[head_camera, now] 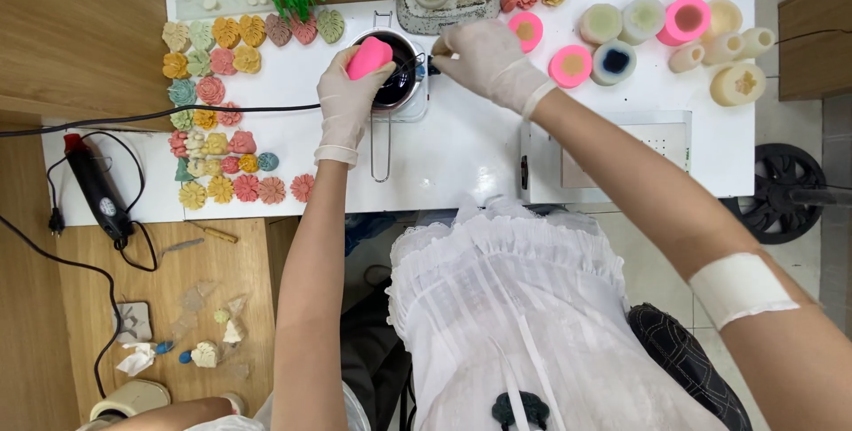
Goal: Molding and sculpting wax flower shapes using heated wax and various molds.
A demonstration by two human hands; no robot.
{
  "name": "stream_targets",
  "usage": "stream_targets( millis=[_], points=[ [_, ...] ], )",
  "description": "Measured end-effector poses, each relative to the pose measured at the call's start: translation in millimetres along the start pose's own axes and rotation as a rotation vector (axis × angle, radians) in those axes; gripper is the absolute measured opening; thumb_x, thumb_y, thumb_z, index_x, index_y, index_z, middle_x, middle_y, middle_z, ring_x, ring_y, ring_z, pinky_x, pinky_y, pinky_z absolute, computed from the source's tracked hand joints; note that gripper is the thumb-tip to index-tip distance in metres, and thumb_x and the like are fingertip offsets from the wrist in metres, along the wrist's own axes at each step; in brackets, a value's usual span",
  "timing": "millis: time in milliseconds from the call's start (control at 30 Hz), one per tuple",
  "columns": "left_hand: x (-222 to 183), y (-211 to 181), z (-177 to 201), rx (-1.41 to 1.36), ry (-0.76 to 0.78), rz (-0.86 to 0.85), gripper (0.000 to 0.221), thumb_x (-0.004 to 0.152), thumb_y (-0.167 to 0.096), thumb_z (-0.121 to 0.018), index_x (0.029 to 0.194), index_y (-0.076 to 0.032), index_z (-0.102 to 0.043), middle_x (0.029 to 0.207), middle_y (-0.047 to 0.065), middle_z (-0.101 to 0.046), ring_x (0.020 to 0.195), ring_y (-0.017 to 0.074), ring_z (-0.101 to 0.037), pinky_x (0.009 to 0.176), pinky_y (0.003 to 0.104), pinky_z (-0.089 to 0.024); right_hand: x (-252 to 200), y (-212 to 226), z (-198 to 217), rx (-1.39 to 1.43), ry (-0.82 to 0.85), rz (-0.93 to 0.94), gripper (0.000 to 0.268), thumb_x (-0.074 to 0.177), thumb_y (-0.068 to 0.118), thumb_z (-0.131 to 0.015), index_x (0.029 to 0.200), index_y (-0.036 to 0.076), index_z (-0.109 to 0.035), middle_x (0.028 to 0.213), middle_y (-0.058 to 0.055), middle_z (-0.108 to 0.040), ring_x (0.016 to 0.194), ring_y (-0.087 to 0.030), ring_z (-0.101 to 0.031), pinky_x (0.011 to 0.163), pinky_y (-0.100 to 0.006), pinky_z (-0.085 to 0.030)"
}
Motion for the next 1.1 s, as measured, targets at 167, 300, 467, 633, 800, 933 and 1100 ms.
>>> stream_targets(
  millis=[167, 300, 467, 633, 800, 933, 1100],
  points=[
    [1, -4, 1, 0.098, -0.036, -0.088, 0.065, 0.071, -0.024, -0.095, 0.122, -0.001, -0.062, 0.113, 0.011, -0.072, 0.099, 0.0186, -0.070, 0.089, 0.030, -0.057, -71, -26, 86, -0.005, 0.214, -0.150, 0.028, 0.096, 0.035, -0.067, 0.115, 0.017, -0.077, 0.100, -0.011, -0.076, 0.088, -0.028, -0.071, 0.082, -0.043, -0.056],
    [1, -2, -2, 0.237, -0.024, -0.169, 0.061, 0.073, -0.024, -0.094, 0.120, -0.003, -0.062, 0.114, 0.013, -0.072, 0.103, 0.0215, -0.070, 0.092, 0.032, -0.056, -143, -54, 115, -0.034, 0.405, -0.214, 0.046, 0.086, 0.035, -0.077, 0.128, 0.018, -0.071, 0.115, -0.011, -0.073, 0.100, -0.023, -0.072, 0.091, -0.039, -0.057],
    [-1, -13, -11, 0.204, -0.038, -0.076, 0.063, 0.073, -0.029, -0.096, 0.119, -0.003, -0.060, 0.113, 0.013, -0.071, 0.102, 0.0212, -0.070, 0.092, 0.032, -0.057, -202, -47, 106, -0.034, 0.382, -0.265, 0.083, 0.067, 0.037, -0.088, 0.143, 0.022, -0.056, 0.128, -0.012, -0.059, 0.113, -0.029, -0.062, 0.095, -0.039, -0.052],
    [-2, -11, -10, 0.258, -0.022, -0.128, 0.063, 0.073, -0.029, -0.094, 0.121, -0.004, -0.061, 0.114, 0.013, -0.073, 0.103, 0.0207, -0.070, 0.093, 0.033, -0.057, -223, -43, 86, 0.027, 0.324, -0.361, 0.081, 0.071, 0.031, -0.085, 0.146, 0.025, -0.056, 0.125, -0.010, -0.057, 0.113, -0.028, -0.062, 0.098, -0.038, -0.053],
    [-8, -30, -4, 0.137, -0.036, -0.024, 0.067, 0.071, -0.030, -0.095, 0.119, 0.000, -0.059, 0.112, 0.012, -0.070, 0.099, 0.0185, -0.069, 0.088, 0.029, -0.058, -222, -38, 80, -0.053, 0.208, -0.387, 0.066, 0.075, 0.037, -0.083, 0.136, 0.024, -0.063, 0.122, -0.009, -0.060, 0.113, -0.028, -0.063, 0.091, -0.042, -0.054],
    [10, 1, -1, -0.019, -0.055, -0.007, 0.060, 0.079, -0.035, -0.090, 0.119, 0.000, -0.062, 0.107, 0.008, -0.072, 0.092, 0.0127, -0.069, 0.081, 0.024, -0.058, -222, -44, 73, -0.046, 0.184, -0.362, 0.060, 0.078, 0.037, -0.081, 0.133, 0.021, -0.065, 0.121, -0.010, -0.061, 0.112, -0.030, -0.063, 0.090, -0.042, -0.054],
    [11, 11, -1, -0.255, -0.010, 0.138, 0.054, 0.088, -0.046, -0.077, 0.114, -0.001, -0.065, 0.092, 0.002, -0.070, 0.071, 0.0066, -0.064, 0.062, 0.020, -0.052, -219, -44, 73, -0.041, 0.201, -0.386, 0.056, 0.079, 0.035, -0.079, 0.130, 0.017, -0.067, 0.121, -0.013, -0.060, 0.109, -0.033, -0.064, 0.093, -0.043, -0.054]
  ],
)
Point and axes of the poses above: each hand's wrist, its own x-axis towards the middle knuckle, its own z-axis out of the back of the hand, y = z × x, the point moved 1 cm from there along x, towards the middle knuckle
